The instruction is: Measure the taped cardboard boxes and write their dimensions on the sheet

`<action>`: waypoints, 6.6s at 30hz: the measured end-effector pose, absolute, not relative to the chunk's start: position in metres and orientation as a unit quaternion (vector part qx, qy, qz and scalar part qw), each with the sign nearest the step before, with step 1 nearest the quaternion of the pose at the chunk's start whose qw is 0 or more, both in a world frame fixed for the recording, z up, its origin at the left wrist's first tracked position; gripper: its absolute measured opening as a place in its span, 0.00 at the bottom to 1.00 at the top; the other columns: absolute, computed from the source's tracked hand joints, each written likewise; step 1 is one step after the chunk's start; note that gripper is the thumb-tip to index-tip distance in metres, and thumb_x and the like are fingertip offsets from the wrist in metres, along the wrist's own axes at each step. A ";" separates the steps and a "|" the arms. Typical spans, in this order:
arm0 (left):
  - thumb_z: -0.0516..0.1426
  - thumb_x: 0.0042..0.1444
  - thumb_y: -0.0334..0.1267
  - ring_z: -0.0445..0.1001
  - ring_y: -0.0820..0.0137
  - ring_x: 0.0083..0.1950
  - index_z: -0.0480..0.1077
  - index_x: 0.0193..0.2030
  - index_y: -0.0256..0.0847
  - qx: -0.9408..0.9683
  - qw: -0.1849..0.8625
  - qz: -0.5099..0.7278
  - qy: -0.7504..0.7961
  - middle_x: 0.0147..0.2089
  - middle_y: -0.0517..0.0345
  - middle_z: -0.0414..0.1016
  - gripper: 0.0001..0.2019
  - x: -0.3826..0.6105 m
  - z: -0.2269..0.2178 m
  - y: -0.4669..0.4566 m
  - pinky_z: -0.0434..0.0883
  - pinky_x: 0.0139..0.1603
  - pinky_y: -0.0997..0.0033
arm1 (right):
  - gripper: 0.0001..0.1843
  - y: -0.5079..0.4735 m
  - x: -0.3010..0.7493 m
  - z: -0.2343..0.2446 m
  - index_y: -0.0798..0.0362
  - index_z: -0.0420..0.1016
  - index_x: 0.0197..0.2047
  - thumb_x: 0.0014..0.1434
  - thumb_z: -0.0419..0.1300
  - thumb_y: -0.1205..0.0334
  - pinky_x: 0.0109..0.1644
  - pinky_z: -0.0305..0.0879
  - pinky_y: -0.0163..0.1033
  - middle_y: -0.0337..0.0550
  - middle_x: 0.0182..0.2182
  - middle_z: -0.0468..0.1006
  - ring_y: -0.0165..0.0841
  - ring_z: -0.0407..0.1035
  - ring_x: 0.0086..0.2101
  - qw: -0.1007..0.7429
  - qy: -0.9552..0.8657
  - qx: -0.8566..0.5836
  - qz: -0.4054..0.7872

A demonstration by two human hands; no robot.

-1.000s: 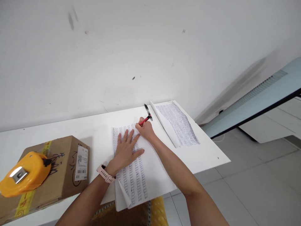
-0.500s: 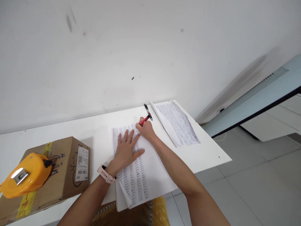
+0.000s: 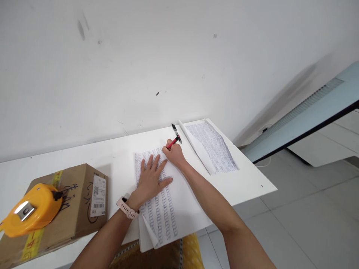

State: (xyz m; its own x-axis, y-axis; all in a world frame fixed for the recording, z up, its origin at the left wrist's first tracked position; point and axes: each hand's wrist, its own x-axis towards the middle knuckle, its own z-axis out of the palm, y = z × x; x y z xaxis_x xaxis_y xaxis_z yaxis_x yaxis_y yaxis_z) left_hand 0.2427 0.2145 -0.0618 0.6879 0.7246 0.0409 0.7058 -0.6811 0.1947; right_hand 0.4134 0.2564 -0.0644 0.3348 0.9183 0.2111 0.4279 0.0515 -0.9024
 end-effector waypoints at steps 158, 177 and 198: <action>0.59 0.57 0.52 0.82 0.59 0.30 0.73 0.52 0.38 0.317 0.751 0.488 0.313 0.58 0.37 0.74 0.22 0.003 0.039 -0.023 0.78 0.28 0.63 | 0.21 0.265 0.153 0.054 0.51 0.64 0.25 0.51 0.64 0.44 0.31 0.55 0.36 0.36 0.23 0.69 0.30 0.60 0.27 0.375 -0.649 -0.483 0.453; 0.59 0.60 0.51 0.82 0.61 0.33 0.70 0.56 0.43 0.300 0.765 0.486 0.298 0.57 0.44 0.73 0.21 0.018 0.032 -0.037 0.78 0.32 0.65 | 0.22 0.252 0.160 0.048 0.53 0.67 0.24 0.46 0.67 0.44 0.30 0.56 0.37 0.37 0.23 0.69 0.30 0.62 0.26 0.381 -0.617 -0.431 0.537; 0.58 0.50 0.52 0.62 0.79 0.16 0.73 0.53 0.26 0.556 0.672 0.323 0.366 0.42 0.36 0.80 0.32 -0.170 0.098 0.123 0.55 0.14 0.79 | 0.19 0.125 0.213 0.053 0.50 0.61 0.27 0.61 0.57 0.46 0.31 0.49 0.37 0.33 0.23 0.60 0.28 0.53 0.26 0.479 -0.632 -0.432 0.429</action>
State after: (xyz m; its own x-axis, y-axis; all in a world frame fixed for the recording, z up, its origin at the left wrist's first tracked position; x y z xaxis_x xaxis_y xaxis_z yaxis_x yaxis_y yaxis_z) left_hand -0.1697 0.1232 0.0978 0.5230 0.8420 -0.1321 -0.0277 0.1716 0.9848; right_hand 0.2133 0.1247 0.0525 -0.1666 0.9576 0.2350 0.1358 0.2583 -0.9565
